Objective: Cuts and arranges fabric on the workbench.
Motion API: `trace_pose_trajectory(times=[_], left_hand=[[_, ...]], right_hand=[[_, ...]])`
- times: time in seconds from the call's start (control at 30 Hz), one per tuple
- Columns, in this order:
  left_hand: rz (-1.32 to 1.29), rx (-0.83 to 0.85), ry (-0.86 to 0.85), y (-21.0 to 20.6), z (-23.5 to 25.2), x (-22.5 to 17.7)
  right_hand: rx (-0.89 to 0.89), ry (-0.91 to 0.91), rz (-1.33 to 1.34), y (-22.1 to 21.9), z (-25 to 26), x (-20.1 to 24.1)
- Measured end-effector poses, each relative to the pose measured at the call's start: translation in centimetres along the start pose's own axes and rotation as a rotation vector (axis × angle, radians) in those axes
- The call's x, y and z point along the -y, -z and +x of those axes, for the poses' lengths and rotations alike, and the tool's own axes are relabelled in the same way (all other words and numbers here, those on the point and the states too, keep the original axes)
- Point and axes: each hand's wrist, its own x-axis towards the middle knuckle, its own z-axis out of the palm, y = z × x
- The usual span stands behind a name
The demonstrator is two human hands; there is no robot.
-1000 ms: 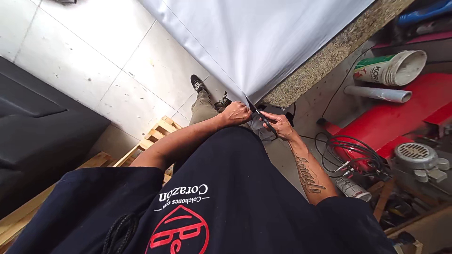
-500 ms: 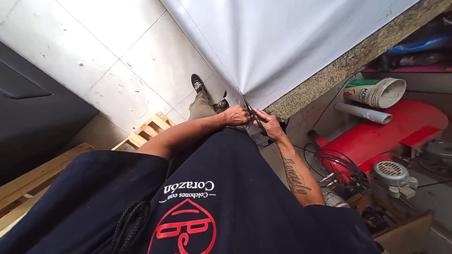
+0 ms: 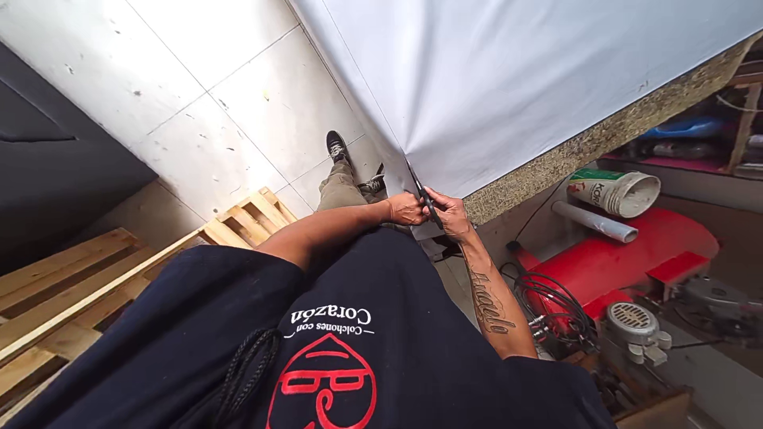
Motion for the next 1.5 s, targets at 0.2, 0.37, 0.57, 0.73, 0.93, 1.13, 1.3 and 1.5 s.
trace_pose_trajectory(times=[0.2, 0.37, 0.57, 0.73, 0.93, 1.13, 1.3, 1.5], left_hand=[[-0.121, 0.088, 0.071, -0.6, 0.3, 0.5], [-0.080, 0.127, 0.011, -0.6, 0.5, 1.0], [-0.095, 0.196, 0.000, -0.7, 0.8, 1.0], [-0.135, 0.194, 0.002, -0.5, 0.8, 1.3], [-0.224, 0.280, 0.024, 1.2, 0.8, 1.1], [-0.234, 0.242, 0.001, 1.4, 0.7, 1.2], [-0.268, 0.227, -0.011, 1.3, 0.6, 1.2], [-0.293, 0.238, 0.000, 1.2, 0.9, 1.3]], right_hand=[[0.006, 0.013, -0.014, -0.9, 2.2, 1.4], [0.008, 0.039, 0.003, -1.6, 4.2, 1.7], [-0.003, 0.040, 0.010, -2.9, 7.0, 3.4], [0.021, 0.052, 0.020, -3.0, 8.1, 4.0], [0.007, 0.041, 0.020, -4.6, 11.4, 6.1], [0.039, 0.031, 0.041, -4.6, 12.7, 6.8], [0.027, 0.061, 0.023, -6.1, 15.8, 8.2], [0.049, 0.060, 0.060, -6.8, 17.6, 9.2]])
